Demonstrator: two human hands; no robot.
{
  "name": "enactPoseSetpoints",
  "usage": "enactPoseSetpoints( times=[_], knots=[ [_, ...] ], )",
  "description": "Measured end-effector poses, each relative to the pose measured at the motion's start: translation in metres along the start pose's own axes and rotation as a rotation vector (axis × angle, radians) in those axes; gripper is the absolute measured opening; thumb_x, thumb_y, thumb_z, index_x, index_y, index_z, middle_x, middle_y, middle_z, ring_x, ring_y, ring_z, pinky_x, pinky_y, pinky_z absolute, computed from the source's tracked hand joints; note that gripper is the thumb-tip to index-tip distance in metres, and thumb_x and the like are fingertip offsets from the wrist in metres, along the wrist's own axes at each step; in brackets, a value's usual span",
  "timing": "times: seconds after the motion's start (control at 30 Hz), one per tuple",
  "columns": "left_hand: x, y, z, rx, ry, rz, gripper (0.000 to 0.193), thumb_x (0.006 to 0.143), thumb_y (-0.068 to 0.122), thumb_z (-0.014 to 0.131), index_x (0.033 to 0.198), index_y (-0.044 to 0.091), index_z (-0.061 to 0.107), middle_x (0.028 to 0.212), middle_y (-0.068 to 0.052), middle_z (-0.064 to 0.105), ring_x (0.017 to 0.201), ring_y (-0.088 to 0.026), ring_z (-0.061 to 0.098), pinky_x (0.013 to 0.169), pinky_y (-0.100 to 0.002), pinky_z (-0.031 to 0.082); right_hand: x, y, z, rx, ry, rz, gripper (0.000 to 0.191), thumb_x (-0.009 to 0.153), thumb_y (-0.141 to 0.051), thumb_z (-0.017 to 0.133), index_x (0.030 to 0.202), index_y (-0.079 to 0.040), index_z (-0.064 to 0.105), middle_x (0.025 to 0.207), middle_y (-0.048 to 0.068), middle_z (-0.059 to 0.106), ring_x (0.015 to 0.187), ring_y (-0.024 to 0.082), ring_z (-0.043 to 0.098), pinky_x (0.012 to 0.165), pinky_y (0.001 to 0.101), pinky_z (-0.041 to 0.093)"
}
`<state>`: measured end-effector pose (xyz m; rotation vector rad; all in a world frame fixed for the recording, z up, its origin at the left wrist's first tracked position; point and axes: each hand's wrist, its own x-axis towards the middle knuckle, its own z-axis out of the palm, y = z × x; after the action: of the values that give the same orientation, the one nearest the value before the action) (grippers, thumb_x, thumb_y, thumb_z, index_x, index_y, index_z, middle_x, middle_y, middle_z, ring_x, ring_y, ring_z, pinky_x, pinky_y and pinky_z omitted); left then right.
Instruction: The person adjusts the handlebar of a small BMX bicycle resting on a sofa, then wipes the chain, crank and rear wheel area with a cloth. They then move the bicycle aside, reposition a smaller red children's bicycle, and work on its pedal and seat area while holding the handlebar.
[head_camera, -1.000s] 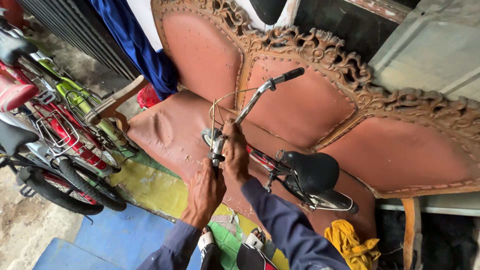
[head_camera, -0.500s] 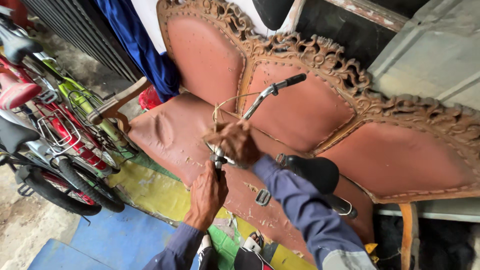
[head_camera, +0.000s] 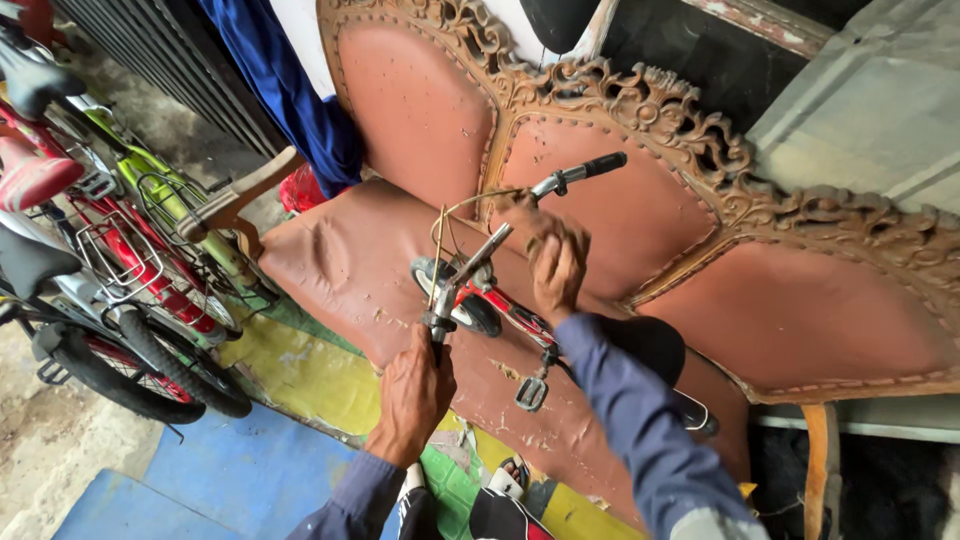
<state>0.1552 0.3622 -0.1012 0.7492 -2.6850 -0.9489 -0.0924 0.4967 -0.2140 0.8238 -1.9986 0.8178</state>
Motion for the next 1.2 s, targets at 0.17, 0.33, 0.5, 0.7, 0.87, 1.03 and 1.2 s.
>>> enactPoseSetpoints(
  times=[0.17, 0.33, 0.5, 0.7, 0.87, 1.03, 1.2],
  knots=[
    [0.005, -0.001, 0.004, 0.011, 0.012, 0.037, 0.027, 0.093, 0.019, 0.063, 0.104, 0.002, 0.045, 0.057, -0.024, 0.059, 0.052, -0.046, 0.059, 0.049, -0.057, 0.043, -0.051, -0.032, 0.037, 0.911, -0.112, 1.071, 0.025, 0.108, -0.019, 0.051, 0.108, 0.001, 0.067, 0.098, 0.022, 0.066, 0.085, 0.033, 0.061, 0.072, 0.0412, 0.049],
    [0.003, -0.004, 0.007, -0.010, 0.022, 0.043, 0.026, 0.092, 0.018, 0.063, 0.104, 0.002, 0.045, 0.057, -0.024, 0.059, 0.051, -0.045, 0.059, 0.048, -0.057, 0.043, -0.051, -0.078, 0.062, 0.438, -0.201, 0.518, 0.020, 0.098, -0.015, 0.064, 0.105, 0.004, 0.060, 0.094, 0.023, 0.064, 0.084, 0.040, 0.063, 0.074, 0.0454, 0.051],
    [0.004, -0.007, 0.001, 0.021, 0.019, 0.006, 0.027, 0.094, 0.019, 0.064, 0.105, 0.002, 0.046, 0.059, -0.024, 0.061, 0.053, -0.047, 0.058, 0.049, -0.058, 0.042, -0.041, -0.055, 0.042, 0.366, -0.354, 0.289, 0.024, 0.103, -0.023, 0.068, 0.104, 0.001, 0.065, 0.102, 0.024, 0.067, 0.095, 0.044, 0.065, 0.085, 0.0484, 0.055],
    [0.006, 0.006, -0.001, -0.031, 0.003, 0.013, 0.027, 0.092, 0.017, 0.063, 0.107, 0.003, 0.046, 0.062, -0.025, 0.062, 0.057, -0.047, 0.060, 0.052, -0.058, 0.044, -0.042, -0.039, 0.000, 0.269, -0.321, 0.373, 0.024, 0.096, -0.022, 0.071, 0.087, -0.001, 0.065, 0.114, 0.022, 0.062, 0.104, 0.040, 0.062, 0.086, 0.0501, 0.053],
    [0.014, 0.012, 0.001, -0.087, 0.021, -0.002, 0.024, 0.091, 0.016, 0.063, 0.105, 0.004, 0.047, 0.062, -0.024, 0.062, 0.056, -0.047, 0.061, 0.051, -0.057, 0.044, -0.072, -0.034, -0.006, 0.327, -0.341, 0.259, 0.033, 0.095, -0.022, 0.065, 0.116, 0.002, 0.061, 0.116, 0.024, 0.059, 0.105, 0.041, 0.060, 0.088, 0.0497, 0.052],
    [0.019, 0.013, 0.006, -0.056, 0.025, 0.024, 0.023, 0.092, 0.016, 0.063, 0.103, 0.003, 0.048, 0.060, -0.024, 0.061, 0.054, -0.046, 0.060, 0.050, -0.057, 0.044, -0.087, -0.044, 0.043, 0.264, -0.610, 0.509, 0.036, 0.099, -0.029, 0.066, 0.116, 0.000, 0.054, 0.103, 0.020, 0.059, 0.095, 0.039, 0.060, 0.083, 0.0502, 0.050],
    [0.025, 0.018, 0.007, -0.041, 0.001, -0.039, 0.024, 0.093, 0.019, 0.064, 0.103, 0.003, 0.049, 0.059, -0.025, 0.061, 0.054, -0.047, 0.061, 0.050, -0.057, 0.044, -0.089, -0.057, 0.064, 0.132, -0.432, 0.460, 0.049, 0.089, -0.037, 0.069, 0.116, 0.001, 0.052, 0.101, 0.020, 0.057, 0.098, 0.039, 0.057, 0.087, 0.0519, 0.043]
  ],
)
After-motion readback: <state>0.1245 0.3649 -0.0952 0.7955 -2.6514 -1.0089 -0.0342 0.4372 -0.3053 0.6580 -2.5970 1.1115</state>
